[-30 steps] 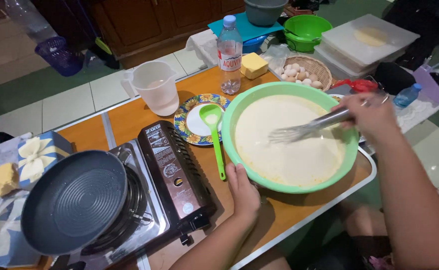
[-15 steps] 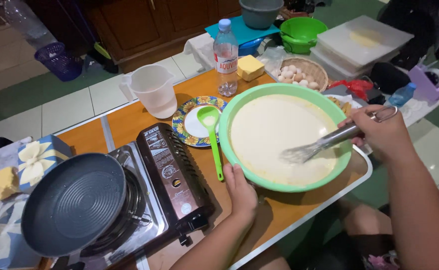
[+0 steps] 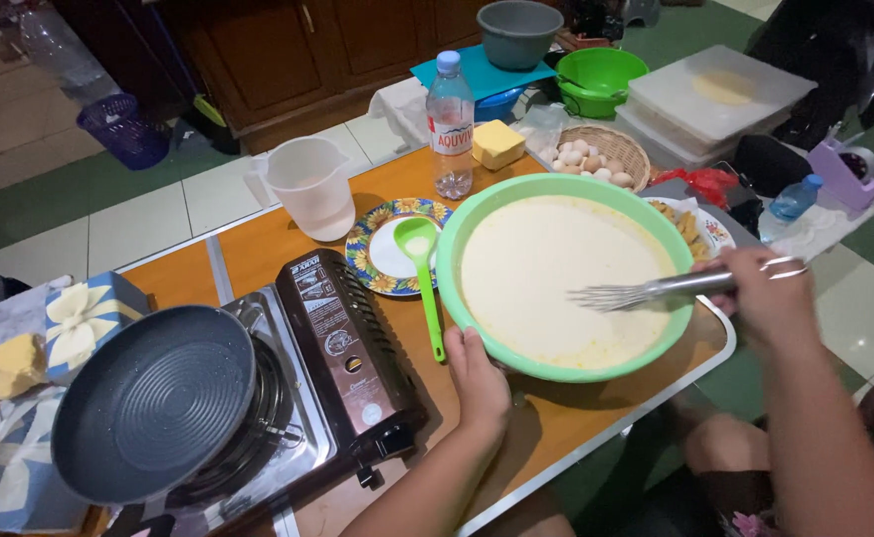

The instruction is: Whisking batter in a bowl and pouring it into a pan on a portable stove to cook crepes.

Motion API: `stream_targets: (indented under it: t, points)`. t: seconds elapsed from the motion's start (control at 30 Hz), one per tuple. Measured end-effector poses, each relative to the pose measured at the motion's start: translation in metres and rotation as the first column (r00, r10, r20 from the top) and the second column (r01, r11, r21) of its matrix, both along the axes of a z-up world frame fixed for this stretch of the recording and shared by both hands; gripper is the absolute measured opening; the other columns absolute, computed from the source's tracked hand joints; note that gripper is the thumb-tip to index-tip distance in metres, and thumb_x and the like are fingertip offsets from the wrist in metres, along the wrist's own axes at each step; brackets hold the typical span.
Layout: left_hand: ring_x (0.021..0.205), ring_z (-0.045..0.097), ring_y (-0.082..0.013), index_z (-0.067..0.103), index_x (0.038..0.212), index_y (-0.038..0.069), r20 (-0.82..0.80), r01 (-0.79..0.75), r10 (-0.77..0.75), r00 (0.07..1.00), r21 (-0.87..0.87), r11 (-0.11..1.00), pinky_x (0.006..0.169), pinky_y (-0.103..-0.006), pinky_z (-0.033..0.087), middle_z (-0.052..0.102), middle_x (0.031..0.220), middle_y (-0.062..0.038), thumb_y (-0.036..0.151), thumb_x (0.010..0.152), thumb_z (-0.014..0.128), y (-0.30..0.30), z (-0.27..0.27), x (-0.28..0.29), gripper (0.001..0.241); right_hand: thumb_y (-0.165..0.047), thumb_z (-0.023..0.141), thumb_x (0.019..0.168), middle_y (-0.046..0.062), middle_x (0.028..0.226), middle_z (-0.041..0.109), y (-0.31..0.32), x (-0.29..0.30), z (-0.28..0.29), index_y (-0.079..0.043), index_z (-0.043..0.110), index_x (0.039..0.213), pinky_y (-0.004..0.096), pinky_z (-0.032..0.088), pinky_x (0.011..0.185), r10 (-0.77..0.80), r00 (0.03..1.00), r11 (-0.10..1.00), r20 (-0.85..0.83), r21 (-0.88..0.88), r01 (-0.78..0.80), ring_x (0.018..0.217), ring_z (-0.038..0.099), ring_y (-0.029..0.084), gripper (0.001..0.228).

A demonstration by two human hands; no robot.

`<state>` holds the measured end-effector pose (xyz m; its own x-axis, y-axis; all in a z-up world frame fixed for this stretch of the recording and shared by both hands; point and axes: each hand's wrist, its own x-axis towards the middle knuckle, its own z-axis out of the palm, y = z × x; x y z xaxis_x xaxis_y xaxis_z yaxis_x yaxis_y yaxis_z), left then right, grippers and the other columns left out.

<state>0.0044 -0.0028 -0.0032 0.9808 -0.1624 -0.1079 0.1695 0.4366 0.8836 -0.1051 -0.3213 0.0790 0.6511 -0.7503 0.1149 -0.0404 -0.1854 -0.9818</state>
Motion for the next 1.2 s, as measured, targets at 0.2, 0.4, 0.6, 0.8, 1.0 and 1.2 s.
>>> stream_targets:
  t: [0.2,0.4,0.6,0.8,1.0,1.2]
  points:
    - [0.069,0.062,-0.0179,0.047,0.112,0.005,0.007,0.093,-0.093,0.996,-0.092,0.991,0.061,-0.0359,0.055,0.062,0.092,-0.012,0.033,0.110,0.038,0.007,-0.003,0.002,0.029,-0.018,0.057,0.105,0.018,0.092,0.074,0.034,0.008,-0.001,-0.003,0.062,0.096,0.023,0.046,0.048,-0.035,0.996,0.937,0.086,0.350,0.003,0.056,0.057,0.013,0.018]
    - [0.071,0.071,-0.0227,0.045,0.115,0.010,-0.082,0.180,-0.194,0.978,-0.158,0.971,0.065,-0.0395,0.060,0.065,0.093,-0.011,0.042,0.106,0.036,0.020,0.021,-0.004,0.035,-0.014,0.055,0.107,0.018,0.097,0.073,0.038,0.001,0.063,-0.007,0.064,0.104,0.024,0.045,0.048,-0.064,0.954,0.978,0.292,0.210,0.001,0.059,0.060,0.014,0.011]
    - [0.075,0.068,-0.0231,0.045,0.118,0.007,-0.097,0.237,-0.240,0.966,-0.040,0.971,0.073,-0.0396,0.060,0.064,0.100,-0.013,0.045,0.106,0.037,0.030,0.002,-0.003,0.040,-0.012,0.055,0.115,0.019,0.098,0.073,0.052,-0.011,0.100,0.000,0.060,0.096,0.025,0.049,0.058,0.039,0.940,0.981,0.338,-0.190,0.028,0.068,0.064,0.014,0.024]
    - [0.089,0.066,-0.0197,0.043,0.126,0.009,-0.180,0.389,-0.370,0.911,0.082,0.918,0.083,-0.0365,0.058,0.064,0.108,-0.008,0.041,0.103,0.043,0.072,0.059,-0.035,0.039,-0.024,0.066,0.114,0.015,0.094,0.072,0.024,0.009,0.047,-0.002,0.062,0.097,0.025,0.047,0.050,-0.059,0.965,0.993,0.254,-0.082,0.082,0.058,0.060,0.012,0.028]
    - [0.100,0.068,-0.0143,0.052,0.126,0.005,0.041,0.485,-0.524,0.851,0.324,0.812,0.091,-0.0310,0.056,0.070,0.110,-0.009,0.031,0.103,0.056,0.106,0.050,-0.053,0.035,-0.032,0.069,0.108,0.007,0.084,0.071,0.001,0.026,0.005,-0.006,0.066,0.097,0.022,0.042,0.046,-0.099,0.989,0.994,0.112,0.061,0.093,0.053,0.057,0.009,0.029]
    - [0.106,0.064,-0.0133,0.052,0.128,0.007,-0.020,0.628,-0.634,0.773,0.167,0.760,0.095,-0.0303,0.050,0.067,0.108,-0.007,0.025,0.102,0.056,0.140,0.056,-0.066,0.032,-0.024,0.072,0.103,0.003,0.082,0.071,-0.022,0.033,-0.023,-0.011,0.068,0.100,0.022,0.040,0.045,-0.079,0.968,0.959,0.237,0.282,0.009,0.055,0.057,0.008,0.014]
